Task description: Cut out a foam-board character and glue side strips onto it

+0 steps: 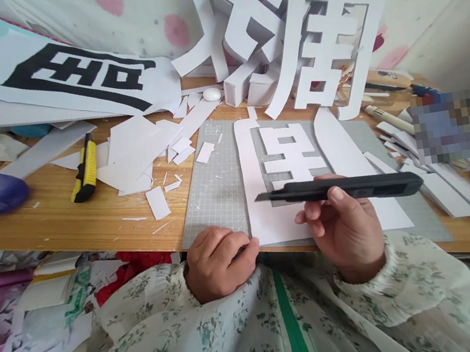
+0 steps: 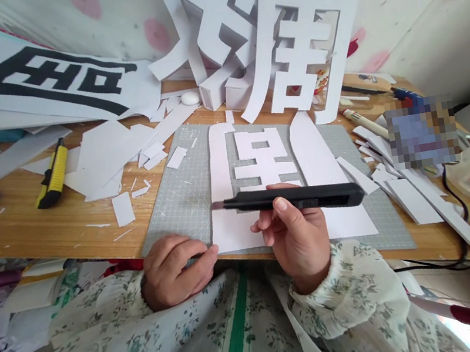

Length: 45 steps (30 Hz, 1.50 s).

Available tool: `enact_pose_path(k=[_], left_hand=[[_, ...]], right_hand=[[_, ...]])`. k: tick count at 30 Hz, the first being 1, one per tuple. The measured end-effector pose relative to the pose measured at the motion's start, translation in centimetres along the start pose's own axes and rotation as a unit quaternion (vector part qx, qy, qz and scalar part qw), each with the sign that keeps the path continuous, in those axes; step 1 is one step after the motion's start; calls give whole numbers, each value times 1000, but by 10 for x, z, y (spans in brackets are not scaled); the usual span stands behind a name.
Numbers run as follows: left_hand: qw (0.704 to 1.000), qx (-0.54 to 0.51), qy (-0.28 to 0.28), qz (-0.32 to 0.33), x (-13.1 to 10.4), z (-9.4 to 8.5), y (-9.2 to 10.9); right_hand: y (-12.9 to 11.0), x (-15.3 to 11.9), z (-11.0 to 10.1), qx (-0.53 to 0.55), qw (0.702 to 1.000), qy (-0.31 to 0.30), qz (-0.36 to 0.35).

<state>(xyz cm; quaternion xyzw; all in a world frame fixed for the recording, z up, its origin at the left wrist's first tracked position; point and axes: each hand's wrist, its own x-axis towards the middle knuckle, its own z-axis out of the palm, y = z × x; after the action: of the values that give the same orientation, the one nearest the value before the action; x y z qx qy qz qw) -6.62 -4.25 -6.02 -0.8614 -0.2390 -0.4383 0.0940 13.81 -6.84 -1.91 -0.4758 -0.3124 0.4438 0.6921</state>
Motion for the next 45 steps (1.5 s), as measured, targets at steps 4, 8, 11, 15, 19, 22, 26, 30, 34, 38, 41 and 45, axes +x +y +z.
enact_pose_path(k=[4,8,11,15,19,22,26,30,34,38,41,45], left_hand=[[1000,1,1,0,0,0,0],[1000,3,6,-7,0,-1,0],[999,-1,14,-31,1,0,2],[998,13,-9,-58,0,0,5],[996,20,-84,-20,-4,0,2],[995,13,-102,-9,-7,-1,-2],[994,4,-110,-3,-8,-1,-3],[993,0,-117,-3,-8,-2,-3],[993,-7,-115,-8,-8,-2,-3],[993,-9,-116,-12,-7,-2,-3],[993,-11,-119,-14,-6,-3,-3],[992,-17,-124,-15,-4,-6,-4]], right_hand=[[-1,2,0,30,999,-12,23],[2,-1,3,-42,999,27,2],[3,-3,3,-74,997,26,5],[4,-3,1,-95,995,-6,25],[6,-3,-1,-129,991,-27,26],[9,-2,-2,-153,987,-37,18],[10,-1,-3,-172,984,-46,2],[11,-1,-3,-182,982,-50,1],[11,-2,-3,-177,983,-55,8],[10,-1,-2,-182,982,-57,7],[9,0,-3,-169,984,-55,10],[11,0,-6,-140,989,-42,15]])
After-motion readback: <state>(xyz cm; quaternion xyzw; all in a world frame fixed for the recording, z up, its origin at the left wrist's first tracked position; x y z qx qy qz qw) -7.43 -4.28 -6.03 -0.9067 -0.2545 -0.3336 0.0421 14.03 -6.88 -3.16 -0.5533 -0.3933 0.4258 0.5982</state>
